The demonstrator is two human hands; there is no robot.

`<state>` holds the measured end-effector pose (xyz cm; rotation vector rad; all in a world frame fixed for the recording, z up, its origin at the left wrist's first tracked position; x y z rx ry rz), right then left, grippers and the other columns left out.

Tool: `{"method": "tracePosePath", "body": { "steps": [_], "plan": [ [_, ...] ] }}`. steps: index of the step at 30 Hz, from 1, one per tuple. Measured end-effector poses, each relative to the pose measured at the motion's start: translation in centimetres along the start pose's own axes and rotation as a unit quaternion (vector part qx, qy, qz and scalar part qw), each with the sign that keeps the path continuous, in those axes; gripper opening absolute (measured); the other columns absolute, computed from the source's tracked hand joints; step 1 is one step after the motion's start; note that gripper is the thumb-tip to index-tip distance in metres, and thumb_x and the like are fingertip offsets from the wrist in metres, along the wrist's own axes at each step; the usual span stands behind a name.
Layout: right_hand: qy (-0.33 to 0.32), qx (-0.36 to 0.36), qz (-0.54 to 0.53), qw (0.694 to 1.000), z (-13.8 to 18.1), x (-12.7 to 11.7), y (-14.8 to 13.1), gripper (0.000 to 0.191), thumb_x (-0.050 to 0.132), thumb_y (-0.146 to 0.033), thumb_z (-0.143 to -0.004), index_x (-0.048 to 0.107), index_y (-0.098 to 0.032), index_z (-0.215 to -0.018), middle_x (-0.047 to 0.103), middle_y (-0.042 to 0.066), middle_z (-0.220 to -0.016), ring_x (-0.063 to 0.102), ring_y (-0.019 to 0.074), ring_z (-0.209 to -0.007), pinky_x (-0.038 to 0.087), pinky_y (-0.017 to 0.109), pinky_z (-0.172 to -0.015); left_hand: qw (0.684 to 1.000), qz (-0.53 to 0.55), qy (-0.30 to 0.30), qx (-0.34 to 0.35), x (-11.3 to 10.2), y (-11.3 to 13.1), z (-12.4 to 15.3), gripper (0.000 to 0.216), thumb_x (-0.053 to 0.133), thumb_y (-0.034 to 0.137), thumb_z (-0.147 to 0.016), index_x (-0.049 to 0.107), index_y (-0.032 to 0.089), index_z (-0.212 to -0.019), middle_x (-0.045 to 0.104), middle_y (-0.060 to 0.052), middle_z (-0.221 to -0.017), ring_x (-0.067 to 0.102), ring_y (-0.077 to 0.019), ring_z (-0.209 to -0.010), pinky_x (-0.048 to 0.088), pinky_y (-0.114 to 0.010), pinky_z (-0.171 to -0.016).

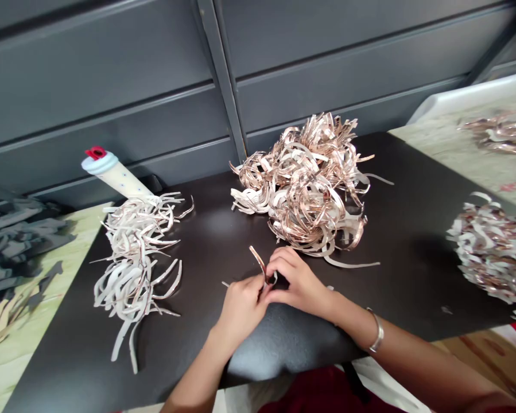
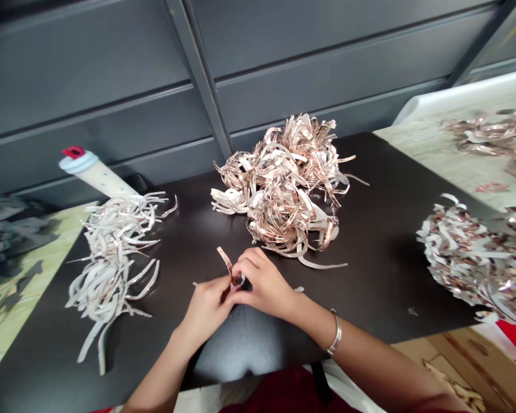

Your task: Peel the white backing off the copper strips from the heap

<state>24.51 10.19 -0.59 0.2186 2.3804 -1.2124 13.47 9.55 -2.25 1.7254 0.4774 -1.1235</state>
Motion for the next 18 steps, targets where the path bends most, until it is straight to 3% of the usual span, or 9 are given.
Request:
{"method": "tracePosePath", "body": {
  "steps": [4,10,13,18],
  "plan": [
    [-0.004,0.002,0.045,0.999,0.1,1.0,0.0,0.020,0.066,-0.029,-0.082,0.054,-0.019,-0.070,0.055,0.001,-0.067,0.050,0.0185,-0.074,0.044,0.031,-0.069,0.999,0.022,-0.025,0.005,0.9,0.5,0.2,0.021,0.045,0.014,-0.087,0.063,0.017,-0.077,0.068,-0.002,-0.068,0.062,-0.0144,-0.057,0.042,-0.022,-0.055],
    [-0.022,0.053,0.030,0.998,0.1,0.4,1.3,0.020,0.073,-0.017,-0.075,0.055,-0.019,-0.066,0.052,-0.003,-0.060,0.050,0.0149,-0.066,0.042,0.028,-0.067,0.989,0.124,-0.057,-0.049,1.6,-0.4,0.1,0.024,0.042,0.019,-0.091,0.063,0.018,-0.080,0.069,-0.001,-0.067,0.066,-0.0136,-0.060,0.047,-0.020,-0.059],
    [-0.023,0.060,0.028,0.998,0.0,0.2,1.8,0.017,0.072,-0.016,-0.075,0.056,-0.019,-0.070,0.055,-0.002,-0.065,0.053,0.0156,-0.069,0.043,0.029,-0.067,0.984,0.156,-0.056,-0.066,1.8,-0.9,0.0,0.023,0.043,0.019,-0.089,0.064,0.018,-0.080,0.070,-0.001,-0.070,0.067,-0.0128,-0.059,0.049,-0.020,-0.059],
    [0.026,0.025,0.016,0.999,0.1,-0.8,1.8,0.010,0.067,-0.018,-0.080,0.058,-0.020,-0.079,0.057,0.003,-0.083,0.055,0.0187,-0.084,0.046,0.032,-0.076,0.979,0.180,-0.051,-0.085,1.8,-1.6,-0.2,0.023,0.044,0.019,-0.088,0.067,0.016,-0.085,0.069,-0.001,-0.070,0.067,-0.0116,-0.056,0.050,-0.019,-0.059]
  ]
}}
Point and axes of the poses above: each hand's wrist, its own z-axis away from the middle knuckle, its own x-axis out of the palm, y = z × x, the point moved 8 cm from there along -z, towards the middle knuckle
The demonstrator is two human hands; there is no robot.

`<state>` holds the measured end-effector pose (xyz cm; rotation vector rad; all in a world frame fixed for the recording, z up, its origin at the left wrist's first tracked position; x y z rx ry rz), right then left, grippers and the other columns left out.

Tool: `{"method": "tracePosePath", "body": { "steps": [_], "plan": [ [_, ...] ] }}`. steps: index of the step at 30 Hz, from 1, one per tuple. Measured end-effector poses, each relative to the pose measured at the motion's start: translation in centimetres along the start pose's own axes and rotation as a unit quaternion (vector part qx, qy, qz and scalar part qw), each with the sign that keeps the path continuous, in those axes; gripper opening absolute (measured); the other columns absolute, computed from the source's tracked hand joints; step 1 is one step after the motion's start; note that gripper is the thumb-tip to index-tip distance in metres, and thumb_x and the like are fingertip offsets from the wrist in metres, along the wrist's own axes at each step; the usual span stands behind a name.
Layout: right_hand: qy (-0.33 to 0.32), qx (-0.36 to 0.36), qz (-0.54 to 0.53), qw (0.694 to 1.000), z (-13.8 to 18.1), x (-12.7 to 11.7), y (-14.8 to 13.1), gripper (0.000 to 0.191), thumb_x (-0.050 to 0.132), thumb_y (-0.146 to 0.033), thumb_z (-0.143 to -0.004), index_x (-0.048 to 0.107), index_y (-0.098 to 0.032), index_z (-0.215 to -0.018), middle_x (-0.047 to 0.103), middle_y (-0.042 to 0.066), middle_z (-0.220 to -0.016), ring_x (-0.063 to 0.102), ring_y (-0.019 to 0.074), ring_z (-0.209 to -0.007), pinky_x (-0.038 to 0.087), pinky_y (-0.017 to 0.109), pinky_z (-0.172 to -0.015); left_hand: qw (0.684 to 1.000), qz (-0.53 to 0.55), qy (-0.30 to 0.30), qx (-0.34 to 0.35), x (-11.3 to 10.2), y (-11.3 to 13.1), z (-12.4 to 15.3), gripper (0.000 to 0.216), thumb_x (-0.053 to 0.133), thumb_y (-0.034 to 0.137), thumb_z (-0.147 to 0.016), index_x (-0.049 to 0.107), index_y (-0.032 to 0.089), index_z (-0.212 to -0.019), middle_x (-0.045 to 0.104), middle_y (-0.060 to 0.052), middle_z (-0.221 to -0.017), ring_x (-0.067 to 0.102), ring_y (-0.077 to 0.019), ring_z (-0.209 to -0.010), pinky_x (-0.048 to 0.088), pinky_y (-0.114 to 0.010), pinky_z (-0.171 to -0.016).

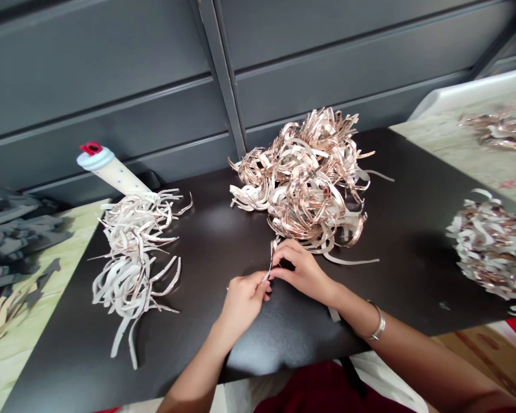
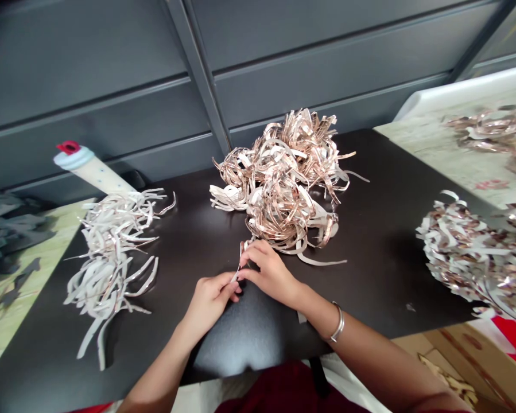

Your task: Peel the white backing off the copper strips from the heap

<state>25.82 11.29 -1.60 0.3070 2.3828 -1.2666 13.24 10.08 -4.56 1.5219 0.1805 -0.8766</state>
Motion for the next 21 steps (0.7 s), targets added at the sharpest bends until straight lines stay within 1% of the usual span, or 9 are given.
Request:
{"method": "tracePosePath", "body": {
  "steps": [4,9,11,13,15,17,18,19,21],
  "plan": [
    [0.031,-0.004,0.004,1.000,0.2,-0.8,0.3,0.006,0.061,-0.016,-0.083,0.058,-0.021,-0.086,0.054,0.004,-0.087,0.054,0.0196,-0.086,0.048,0.035,-0.078,1.000,0.023,0.014,-0.013,-0.5,-0.6,-0.2,0.024,0.045,0.021,-0.088,0.068,0.016,-0.089,0.069,-0.001,-0.069,0.067,-0.0119,-0.056,0.050,-0.020,-0.058],
    [0.058,0.039,0.005,0.998,0.0,-2.2,1.3,0.015,0.059,-0.012,-0.081,0.057,-0.022,-0.092,0.048,0.005,-0.091,0.053,0.0177,-0.080,0.052,0.034,-0.071,0.998,0.031,0.046,-0.024,-1.5,-1.6,-0.6,0.023,0.046,0.022,-0.087,0.068,0.016,-0.089,0.068,-0.001,-0.068,0.066,-0.0118,-0.054,0.050,-0.020,-0.057],
    [0.052,0.052,-0.008,0.997,0.0,-2.1,1.6,0.017,0.056,-0.010,-0.081,0.056,-0.022,-0.093,0.048,0.005,-0.092,0.054,0.0171,-0.081,0.053,0.033,-0.071,0.997,0.019,0.060,-0.035,-2.1,-2.1,-0.8,0.022,0.046,0.022,-0.087,0.068,0.016,-0.090,0.069,-0.001,-0.069,0.066,-0.0122,-0.054,0.050,-0.021,-0.057],
    [0.025,0.051,-0.020,0.998,0.0,-1.4,1.5,0.022,0.052,-0.009,-0.081,0.056,-0.022,-0.097,0.051,0.005,-0.092,0.055,0.0169,-0.081,0.054,0.033,-0.072,0.998,-0.011,0.053,-0.042,-2.4,-2.3,-0.9,0.022,0.046,0.021,-0.087,0.067,0.018,-0.091,0.070,-0.001,-0.071,0.067,-0.0131,-0.058,0.050,-0.021,-0.059],
    [0.004,0.050,-0.033,0.998,0.3,-0.5,1.5,0.027,0.052,-0.010,-0.080,0.054,-0.022,-0.105,0.054,0.005,-0.090,0.057,0.0170,-0.083,0.054,0.035,-0.076,0.997,-0.057,0.026,-0.033,-2.2,-1.9,-1.0,0.022,0.046,0.018,-0.086,0.064,0.021,-0.097,0.071,0.000,-0.073,0.068,-0.0142,-0.064,0.049,-0.022,-0.062],
    [0.006,0.059,-0.063,0.996,0.5,0.2,1.6,0.035,0.057,-0.014,-0.080,0.048,-0.022,-0.112,0.058,0.003,-0.089,0.060,0.0169,-0.084,0.053,0.036,-0.080,0.994,-0.107,-0.001,-0.016,-1.7,-1.1,-0.8,0.026,0.046,0.016,-0.085,0.061,0.024,-0.106,0.071,0.002,-0.073,0.068,-0.0153,-0.067,0.047,-0.022,-0.063],
    [0.013,0.065,-0.078,0.995,0.6,0.3,1.7,0.038,0.059,-0.017,-0.079,0.044,-0.022,-0.114,0.059,0.002,-0.088,0.061,0.0167,-0.084,0.052,0.037,-0.082,0.991,-0.136,-0.008,-0.010,-1.4,-0.7,-0.7,0.026,0.047,0.019,-0.086,0.060,0.025,-0.108,0.071,0.002,-0.072,0.068,-0.0162,-0.067,0.046,-0.022,-0.063],
    [0.021,0.067,-0.087,0.994,0.7,0.5,1.6,0.041,0.061,-0.018,-0.078,0.043,-0.022,-0.114,0.060,0.002,-0.088,0.062,0.0165,-0.083,0.052,0.036,-0.082,0.986,-0.166,-0.011,-0.007,-1.2,-0.3,-0.6,0.023,0.048,0.023,-0.087,0.060,0.025,-0.106,0.071,0.002,-0.070,0.067,-0.0172,-0.065,0.045,-0.023,-0.061],
    [0.021,0.062,-0.069,0.995,0.7,0.7,1.2,0.039,0.062,-0.016,-0.077,0.045,-0.023,-0.111,0.060,0.001,-0.085,0.061,0.0167,-0.082,0.051,0.035,-0.081,0.976,-0.218,-0.006,-0.002,-0.9,0.2,-0.5,0.020,0.046,0.032,-0.090,0.064,0.023,-0.093,0.070,-0.001,-0.067,0.066,-0.0189,-0.063,0.044,-0.025,-0.060]
  ]
}}
Point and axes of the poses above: each hand's wrist, its own z-axis away from the middle knuckle, its own x-axis out of the palm, y = z × x, the point moved 8 cm from there along -z, towards the middle knuckle
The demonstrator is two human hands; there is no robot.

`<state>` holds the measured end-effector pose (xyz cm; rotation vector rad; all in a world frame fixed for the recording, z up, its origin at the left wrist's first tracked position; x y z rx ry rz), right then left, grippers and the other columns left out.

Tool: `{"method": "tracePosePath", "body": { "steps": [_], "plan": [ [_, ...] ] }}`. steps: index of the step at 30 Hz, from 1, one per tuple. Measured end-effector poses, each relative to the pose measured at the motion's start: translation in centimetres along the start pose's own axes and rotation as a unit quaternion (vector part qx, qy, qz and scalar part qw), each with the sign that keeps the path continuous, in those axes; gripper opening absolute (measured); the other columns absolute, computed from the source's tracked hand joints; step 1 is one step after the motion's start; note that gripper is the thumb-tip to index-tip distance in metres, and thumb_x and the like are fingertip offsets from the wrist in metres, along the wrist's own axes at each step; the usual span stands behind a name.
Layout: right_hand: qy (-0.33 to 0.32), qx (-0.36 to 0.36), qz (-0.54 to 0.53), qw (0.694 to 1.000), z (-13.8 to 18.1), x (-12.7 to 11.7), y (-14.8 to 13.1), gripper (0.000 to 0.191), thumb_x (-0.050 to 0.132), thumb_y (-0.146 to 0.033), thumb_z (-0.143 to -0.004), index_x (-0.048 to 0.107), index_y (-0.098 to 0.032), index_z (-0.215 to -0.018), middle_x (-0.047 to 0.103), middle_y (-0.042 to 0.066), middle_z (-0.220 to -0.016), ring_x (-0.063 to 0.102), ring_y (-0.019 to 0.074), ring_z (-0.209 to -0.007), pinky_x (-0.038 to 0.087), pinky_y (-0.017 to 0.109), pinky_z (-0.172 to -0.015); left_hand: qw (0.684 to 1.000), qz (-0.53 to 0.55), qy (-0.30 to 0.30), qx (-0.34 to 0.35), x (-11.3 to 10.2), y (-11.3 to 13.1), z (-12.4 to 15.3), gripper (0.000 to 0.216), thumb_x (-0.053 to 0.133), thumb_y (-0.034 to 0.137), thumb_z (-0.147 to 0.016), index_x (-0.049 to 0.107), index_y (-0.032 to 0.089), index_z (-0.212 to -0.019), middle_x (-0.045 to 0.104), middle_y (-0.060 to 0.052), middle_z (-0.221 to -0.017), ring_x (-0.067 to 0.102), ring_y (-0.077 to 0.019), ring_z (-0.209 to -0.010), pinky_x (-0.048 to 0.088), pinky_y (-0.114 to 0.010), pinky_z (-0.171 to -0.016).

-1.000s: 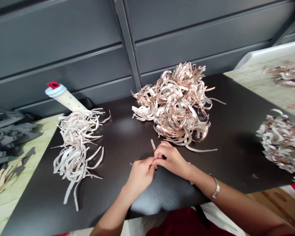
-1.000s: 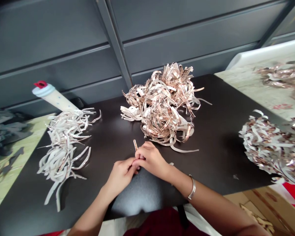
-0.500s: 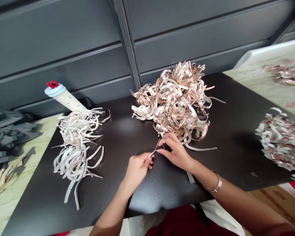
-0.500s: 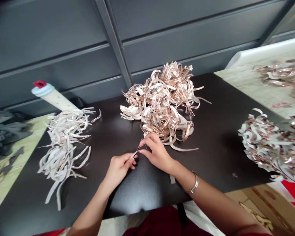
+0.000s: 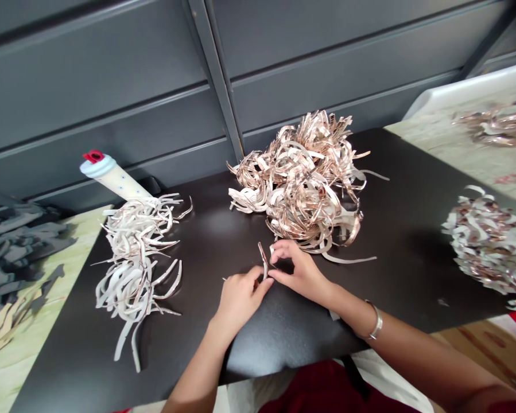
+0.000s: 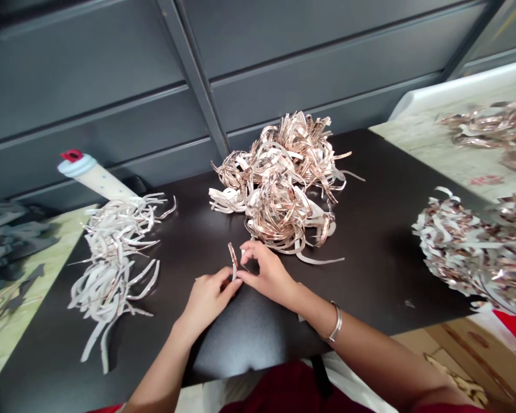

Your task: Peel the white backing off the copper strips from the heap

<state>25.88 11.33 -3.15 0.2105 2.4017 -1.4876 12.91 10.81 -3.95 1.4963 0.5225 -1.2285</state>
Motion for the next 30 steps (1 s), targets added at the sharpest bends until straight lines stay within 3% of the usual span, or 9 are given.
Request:
{"method": "tracePosePath", "body": {
  "steps": [3,6,8,12,15,22,26,30],
  "plan": [
    [-0.012,-0.028,0.084,0.996,0.1,0.3,-1.1,0.035,0.065,-0.014,-0.073,0.052,-0.022,-0.105,0.058,0.003,-0.085,0.057,0.0195,-0.082,0.050,0.035,-0.076,0.999,0.007,0.038,0.016,-0.1,0.4,0.0,0.020,0.045,0.024,-0.089,0.064,0.021,-0.087,0.072,-0.005,-0.081,0.068,-0.0208,-0.074,0.047,-0.027,-0.067],
    [0.012,-0.061,0.154,0.986,0.2,0.1,-2.2,0.037,0.069,-0.020,-0.072,0.055,-0.021,-0.107,0.054,0.007,-0.092,0.053,0.0236,-0.089,0.048,0.038,-0.077,0.989,0.116,0.087,0.019,-0.3,0.0,0.0,0.031,0.045,0.008,-0.081,0.058,0.020,-0.106,0.071,-0.006,-0.095,0.068,-0.0194,-0.085,0.050,-0.028,-0.077],
    [0.038,-0.081,0.193,0.977,0.4,-0.2,-2.7,0.035,0.067,-0.023,-0.076,0.057,-0.020,-0.109,0.052,0.009,-0.095,0.051,0.0252,-0.090,0.047,0.041,-0.078,0.976,0.199,0.088,0.014,-0.2,-0.3,0.0,0.034,0.046,0.007,-0.079,0.054,0.019,-0.110,0.071,-0.004,-0.087,0.069,-0.0167,-0.078,0.051,-0.027,-0.076],
    [0.050,-0.107,0.233,0.965,0.8,-0.3,-3.0,0.029,0.060,-0.019,-0.081,0.060,-0.021,-0.110,0.051,0.008,-0.092,0.049,0.0241,-0.086,0.044,0.043,-0.079,0.953,0.296,0.067,-0.004,0.1,-0.3,0.0,0.016,0.046,0.022,-0.088,0.057,0.018,-0.099,0.066,0.001,-0.068,0.066,-0.0125,-0.058,0.052,-0.022,-0.062],
    [0.026,-0.123,0.228,0.966,0.9,0.2,-2.9,0.028,0.057,-0.016,-0.082,0.064,-0.021,-0.109,0.052,0.008,-0.090,0.048,0.0232,-0.084,0.045,0.041,-0.077,0.949,0.305,0.081,-0.015,-0.2,-0.4,0.0,0.018,0.045,0.028,-0.090,0.059,0.017,-0.095,0.068,0.000,-0.068,0.068,-0.0127,-0.059,0.053,-0.022,-0.061],
    [-0.033,-0.161,0.193,0.967,0.7,1.1,-3.0,0.034,0.046,-0.012,-0.089,0.064,-0.026,-0.114,0.058,0.007,-0.088,0.049,0.0212,-0.083,0.047,0.038,-0.074,0.946,0.311,0.090,-0.022,0.3,-1.6,-0.3,0.020,0.051,0.022,-0.085,0.065,0.019,-0.100,0.072,0.000,-0.075,0.070,-0.0150,-0.066,0.055,-0.025,-0.067],
    [-0.029,-0.166,0.173,0.970,0.4,0.6,-2.9,0.032,0.044,-0.009,-0.090,0.066,-0.025,-0.108,0.060,0.007,-0.084,0.049,0.0210,-0.084,0.046,0.037,-0.074,0.951,0.270,0.148,-0.029,-0.9,-2.2,-0.1,0.020,0.050,0.022,-0.085,0.069,0.019,-0.092,0.070,0.001,-0.066,0.067,-0.0126,-0.059,0.054,-0.023,-0.064],
    [-0.016,-0.160,0.174,0.972,0.2,-0.1,-2.4,0.028,0.045,-0.008,-0.090,0.069,-0.021,-0.100,0.060,0.007,-0.080,0.050,0.0207,-0.081,0.046,0.036,-0.071,0.954,0.246,0.164,-0.042,-1.8,-3.0,-0.2,0.020,0.050,0.022,-0.085,0.069,0.019,-0.086,0.068,0.002,-0.065,0.065,-0.0105,-0.053,0.052,-0.021,-0.060]
  ]
}}
Point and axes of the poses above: each hand's wrist, its own z-axis away from the middle knuckle, its own x-axis out of the palm, y = z × x, the point moved 8 cm from there along -z, towards the middle knuckle
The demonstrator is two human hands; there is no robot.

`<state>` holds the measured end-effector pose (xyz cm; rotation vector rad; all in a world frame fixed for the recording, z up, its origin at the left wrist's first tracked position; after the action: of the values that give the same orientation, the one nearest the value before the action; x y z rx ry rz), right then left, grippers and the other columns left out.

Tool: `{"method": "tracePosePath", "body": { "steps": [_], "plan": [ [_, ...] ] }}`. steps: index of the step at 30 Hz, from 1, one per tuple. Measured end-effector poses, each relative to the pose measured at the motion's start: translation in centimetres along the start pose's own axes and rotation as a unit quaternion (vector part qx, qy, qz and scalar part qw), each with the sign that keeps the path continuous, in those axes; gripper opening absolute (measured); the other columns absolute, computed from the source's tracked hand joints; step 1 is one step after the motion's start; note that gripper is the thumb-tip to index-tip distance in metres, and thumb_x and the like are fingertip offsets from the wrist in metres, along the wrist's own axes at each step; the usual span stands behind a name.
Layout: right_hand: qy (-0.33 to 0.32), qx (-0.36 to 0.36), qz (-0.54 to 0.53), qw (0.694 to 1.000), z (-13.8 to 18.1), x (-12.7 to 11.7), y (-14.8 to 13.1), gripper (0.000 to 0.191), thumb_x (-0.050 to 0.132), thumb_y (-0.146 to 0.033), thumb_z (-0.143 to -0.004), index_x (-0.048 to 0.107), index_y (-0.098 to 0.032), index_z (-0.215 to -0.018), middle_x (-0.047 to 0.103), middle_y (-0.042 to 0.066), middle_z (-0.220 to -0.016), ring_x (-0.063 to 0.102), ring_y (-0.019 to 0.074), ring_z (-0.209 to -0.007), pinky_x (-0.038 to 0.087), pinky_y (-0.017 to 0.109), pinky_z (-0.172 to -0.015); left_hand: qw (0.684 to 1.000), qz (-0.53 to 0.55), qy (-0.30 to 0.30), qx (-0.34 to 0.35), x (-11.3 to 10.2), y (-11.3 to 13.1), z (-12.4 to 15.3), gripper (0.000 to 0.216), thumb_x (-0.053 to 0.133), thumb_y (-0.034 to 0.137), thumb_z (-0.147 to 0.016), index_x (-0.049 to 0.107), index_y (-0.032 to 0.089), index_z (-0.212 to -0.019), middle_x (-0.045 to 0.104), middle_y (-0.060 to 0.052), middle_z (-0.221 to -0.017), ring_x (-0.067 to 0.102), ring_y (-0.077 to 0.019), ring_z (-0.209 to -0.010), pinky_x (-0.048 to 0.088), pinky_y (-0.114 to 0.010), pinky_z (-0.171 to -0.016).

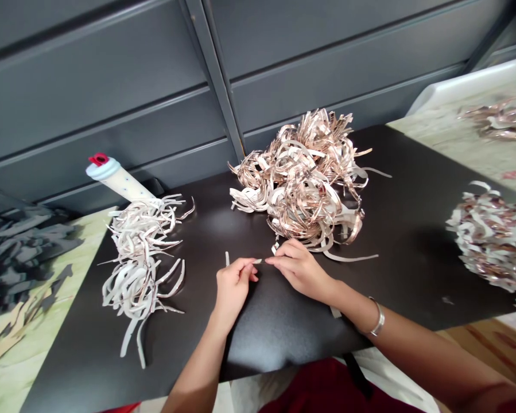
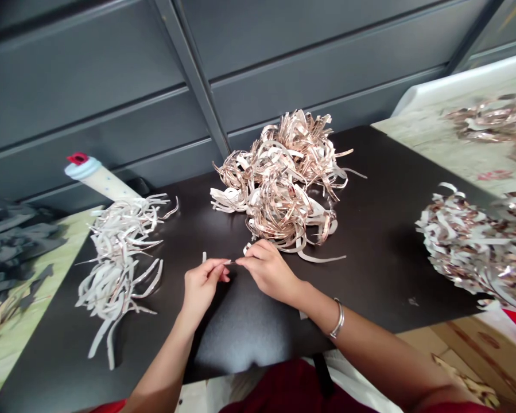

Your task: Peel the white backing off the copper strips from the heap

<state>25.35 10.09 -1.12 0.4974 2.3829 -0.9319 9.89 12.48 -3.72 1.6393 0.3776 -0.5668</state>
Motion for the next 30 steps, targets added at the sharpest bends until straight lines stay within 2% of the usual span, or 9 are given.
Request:
{"method": "tracePosePath", "body": {
  "steps": [4,11,14,17,20,22,25,30],
  "plan": [
    [-0.003,0.004,-0.002,1.000,0.0,-0.2,0.5,0.024,0.048,-0.009,-0.090,0.068,-0.019,-0.097,0.061,0.007,-0.080,0.051,0.0199,-0.079,0.046,0.035,-0.070,0.999,-0.044,0.020,0.004,-1.3,-0.5,-0.6,0.020,0.048,0.021,-0.086,0.068,0.018,-0.087,0.069,0.002,-0.067,0.066,-0.0112,-0.056,0.051,-0.021,-0.060],
    [-0.001,-0.007,-0.001,1.000,-0.1,-0.4,0.2,0.024,0.046,-0.007,-0.090,0.069,-0.015,-0.093,0.062,0.008,-0.079,0.050,0.0190,-0.077,0.047,0.033,-0.068,0.964,-0.238,0.051,0.103,-2.5,0.6,-0.8,0.022,0.044,0.011,-0.088,0.064,0.019,-0.090,0.068,-0.002,-0.082,0.064,-0.0146,-0.075,0.048,-0.024,-0.068],
    [0.000,0.005,-0.023,1.000,-0.1,-0.6,0.5,0.023,0.048,-0.008,-0.089,0.069,-0.015,-0.091,0.062,0.007,-0.079,0.051,0.0181,-0.076,0.047,0.032,-0.068,0.932,-0.314,0.037,0.175,-1.9,1.9,-0.3,0.020,0.044,0.017,-0.091,0.062,0.020,-0.099,0.068,-0.003,-0.087,0.063,-0.0161,-0.079,0.047,-0.025,-0.069],
    [-0.012,0.033,-0.061,0.997,-0.2,-0.8,1.1,0.019,0.052,-0.011,-0.088,0.070,-0.017,-0.089,0.064,0.006,-0.078,0.055,0.0168,-0.076,0.048,0.030,-0.070,0.886,-0.379,0.039,0.265,-1.1,3.3,0.6,0.018,0.045,0.021,-0.093,0.063,0.020,-0.098,0.068,-0.003,-0.078,0.061,-0.0160,-0.072,0.044,-0.026,-0.064],
    [-0.041,0.067,-0.091,0.993,-0.4,-0.6,1.7,0.017,0.055,-0.013,-0.087,0.071,-0.018,-0.087,0.065,0.005,-0.077,0.058,0.0160,-0.075,0.048,0.029,-0.070,0.872,-0.373,0.050,0.313,-1.4,4.1,1.1,0.021,0.045,0.016,-0.092,0.063,0.019,-0.083,0.068,-0.001,-0.072,0.059,-0.0141,-0.066,0.043,-0.026,-0.063],
    [-0.065,0.081,-0.105,0.989,-0.5,-0.5,1.7,0.016,0.056,-0.014,-0.087,0.071,-0.018,-0.085,0.066,0.004,-0.076,0.059,0.0159,-0.075,0.048,0.029,-0.071,0.870,-0.355,0.041,0.340,-1.7,4.5,1.4,0.023,0.044,0.010,-0.090,0.063,0.018,-0.079,0.069,0.000,-0.075,0.061,-0.0133,-0.068,0.046,-0.029,-0.074],
    [-0.104,0.098,-0.142,0.979,-0.6,-0.1,1.5,0.015,0.058,-0.012,-0.085,0.072,-0.017,-0.082,0.067,0.005,-0.076,0.061,0.0152,-0.074,0.047,0.027,-0.070,0.864,-0.340,0.015,0.372,-2.4,5.2,2.4,0.029,0.039,0.002,-0.087,0.063,0.018,-0.082,0.071,0.000,-0.078,0.064,-0.0125,-0.073,0.044,-0.035,-0.090],
    [-0.208,0.129,-0.269,0.932,-0.4,1.0,-0.3,0.012,0.061,-0.011,-0.080,0.073,-0.014,-0.080,0.066,0.004,-0.075,0.062,0.0122,-0.069,0.047,0.022,-0.066,0.850,-0.291,0.010,0.438,-3.6,7.2,6.3,0.019,0.048,0.006,-0.087,0.064,0.016,-0.090,0.074,-0.003,-0.085,0.068,-0.0141,-0.082,0.047,-0.034,-0.090]
  ]
}}
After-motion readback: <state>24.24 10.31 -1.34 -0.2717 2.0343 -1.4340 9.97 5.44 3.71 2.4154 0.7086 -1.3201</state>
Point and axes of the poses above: each hand's wrist, its own z-axis away from the middle knuckle, its own x-axis out of the palm, y = z × x, the point moved 8 cm from there along -z, towards the middle knuckle
